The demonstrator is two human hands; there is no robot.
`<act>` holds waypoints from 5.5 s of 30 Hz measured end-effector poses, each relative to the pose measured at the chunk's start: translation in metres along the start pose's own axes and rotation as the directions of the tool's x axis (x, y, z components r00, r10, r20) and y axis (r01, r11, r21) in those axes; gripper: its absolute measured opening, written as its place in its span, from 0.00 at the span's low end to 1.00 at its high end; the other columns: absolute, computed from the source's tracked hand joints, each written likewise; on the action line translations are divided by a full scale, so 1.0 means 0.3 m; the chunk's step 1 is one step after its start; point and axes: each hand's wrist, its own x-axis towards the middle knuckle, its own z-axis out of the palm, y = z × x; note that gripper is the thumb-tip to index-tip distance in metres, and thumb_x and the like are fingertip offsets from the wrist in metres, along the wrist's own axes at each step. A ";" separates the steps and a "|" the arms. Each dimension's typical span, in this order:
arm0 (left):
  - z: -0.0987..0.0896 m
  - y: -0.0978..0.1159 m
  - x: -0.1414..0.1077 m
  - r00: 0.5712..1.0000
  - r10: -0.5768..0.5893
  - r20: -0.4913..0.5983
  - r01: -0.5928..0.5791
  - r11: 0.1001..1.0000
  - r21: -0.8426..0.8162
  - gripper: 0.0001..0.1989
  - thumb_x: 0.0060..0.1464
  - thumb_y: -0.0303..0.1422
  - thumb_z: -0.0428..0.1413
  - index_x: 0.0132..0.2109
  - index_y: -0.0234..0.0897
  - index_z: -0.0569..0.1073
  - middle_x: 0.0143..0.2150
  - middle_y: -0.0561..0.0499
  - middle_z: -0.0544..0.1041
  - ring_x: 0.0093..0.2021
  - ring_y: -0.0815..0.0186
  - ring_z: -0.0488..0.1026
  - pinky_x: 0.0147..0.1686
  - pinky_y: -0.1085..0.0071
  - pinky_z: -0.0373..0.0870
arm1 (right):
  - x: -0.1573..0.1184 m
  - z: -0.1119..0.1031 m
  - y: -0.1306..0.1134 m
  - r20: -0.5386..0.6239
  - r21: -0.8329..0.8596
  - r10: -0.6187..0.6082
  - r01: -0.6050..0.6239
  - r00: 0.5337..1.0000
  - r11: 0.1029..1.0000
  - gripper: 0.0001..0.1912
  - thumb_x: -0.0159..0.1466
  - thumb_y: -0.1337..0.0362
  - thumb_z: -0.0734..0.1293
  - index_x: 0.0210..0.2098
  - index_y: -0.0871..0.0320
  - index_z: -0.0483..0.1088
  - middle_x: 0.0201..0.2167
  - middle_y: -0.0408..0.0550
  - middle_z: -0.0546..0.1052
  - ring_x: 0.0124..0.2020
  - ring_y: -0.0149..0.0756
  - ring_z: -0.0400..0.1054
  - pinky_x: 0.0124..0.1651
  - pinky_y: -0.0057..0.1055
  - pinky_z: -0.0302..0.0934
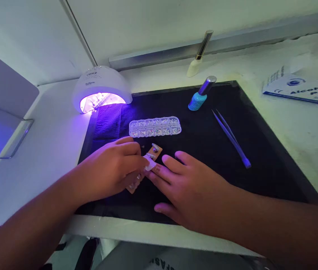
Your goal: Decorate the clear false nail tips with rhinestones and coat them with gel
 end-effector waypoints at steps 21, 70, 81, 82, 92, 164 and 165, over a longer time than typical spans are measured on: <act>-0.009 -0.017 -0.015 0.997 0.011 -0.080 -0.004 0.996 0.085 0.10 0.65 0.27 0.51 0.40 0.30 0.77 0.32 0.48 0.71 0.34 0.64 0.65 0.33 0.68 0.62 | 0.003 0.006 0.000 -0.009 -0.024 0.011 -0.011 1.000 1.000 0.35 0.63 0.45 0.66 0.59 0.64 0.70 0.56 0.51 0.76 0.46 0.46 0.64 0.47 0.44 0.51; -0.037 -0.005 -0.040 0.997 -0.031 0.068 0.040 0.992 -0.123 0.07 0.63 0.25 0.53 0.39 0.33 0.76 0.31 0.51 0.72 0.33 0.68 0.67 0.34 0.73 0.63 | -0.017 -0.016 -0.023 0.006 0.023 -0.083 0.082 0.997 0.996 0.29 0.66 0.48 0.63 0.57 0.63 0.71 0.57 0.52 0.76 0.45 0.43 0.67 0.49 0.42 0.57; -0.025 -0.015 -0.044 1.000 -0.005 0.016 0.007 0.992 -0.127 0.08 0.62 0.25 0.55 0.37 0.34 0.79 0.32 0.51 0.71 0.35 0.68 0.67 0.36 0.72 0.64 | -0.006 0.006 -0.038 0.064 0.079 -0.023 0.018 0.998 0.997 0.32 0.66 0.47 0.63 0.62 0.61 0.66 0.60 0.52 0.73 0.44 0.42 0.65 0.44 0.40 0.55; -0.026 -0.015 -0.044 1.000 -0.002 0.022 0.005 0.992 -0.123 0.09 0.63 0.25 0.54 0.36 0.34 0.79 0.32 0.51 0.71 0.34 0.68 0.66 0.36 0.72 0.63 | -0.007 0.008 -0.039 0.059 0.084 -0.019 0.014 0.998 0.996 0.32 0.66 0.47 0.62 0.62 0.62 0.66 0.60 0.51 0.73 0.44 0.42 0.64 0.44 0.40 0.54; -0.029 0.003 -0.039 0.998 0.056 0.038 -0.054 0.997 -0.050 0.12 0.64 0.26 0.51 0.34 0.34 0.78 0.33 0.49 0.72 0.34 0.66 0.64 0.35 0.70 0.63 | -0.001 0.005 -0.036 0.032 0.059 -0.037 0.035 0.999 0.998 0.33 0.66 0.46 0.62 0.61 0.64 0.67 0.59 0.52 0.74 0.43 0.42 0.63 0.42 0.40 0.53; -0.056 -0.044 -0.087 0.993 0.034 0.115 -0.031 0.999 -0.031 0.10 0.65 0.29 0.53 0.34 0.35 0.74 0.32 0.53 0.69 0.32 0.70 0.65 0.33 0.71 0.60 | -0.004 0.000 -0.099 -0.003 0.055 -0.090 0.090 0.996 0.994 0.27 0.70 0.50 0.58 0.56 0.63 0.71 0.59 0.52 0.74 0.45 0.40 0.66 0.49 0.40 0.55; -0.055 -0.044 -0.086 0.992 0.039 0.120 -0.037 0.999 -0.026 0.11 0.65 0.30 0.53 0.33 0.35 0.74 0.32 0.53 0.70 0.32 0.70 0.65 0.33 0.70 0.60 | -0.004 0.004 -0.103 -0.002 0.051 -0.076 0.076 0.997 0.996 0.27 0.69 0.49 0.59 0.56 0.62 0.71 0.59 0.52 0.74 0.45 0.41 0.66 0.49 0.41 0.54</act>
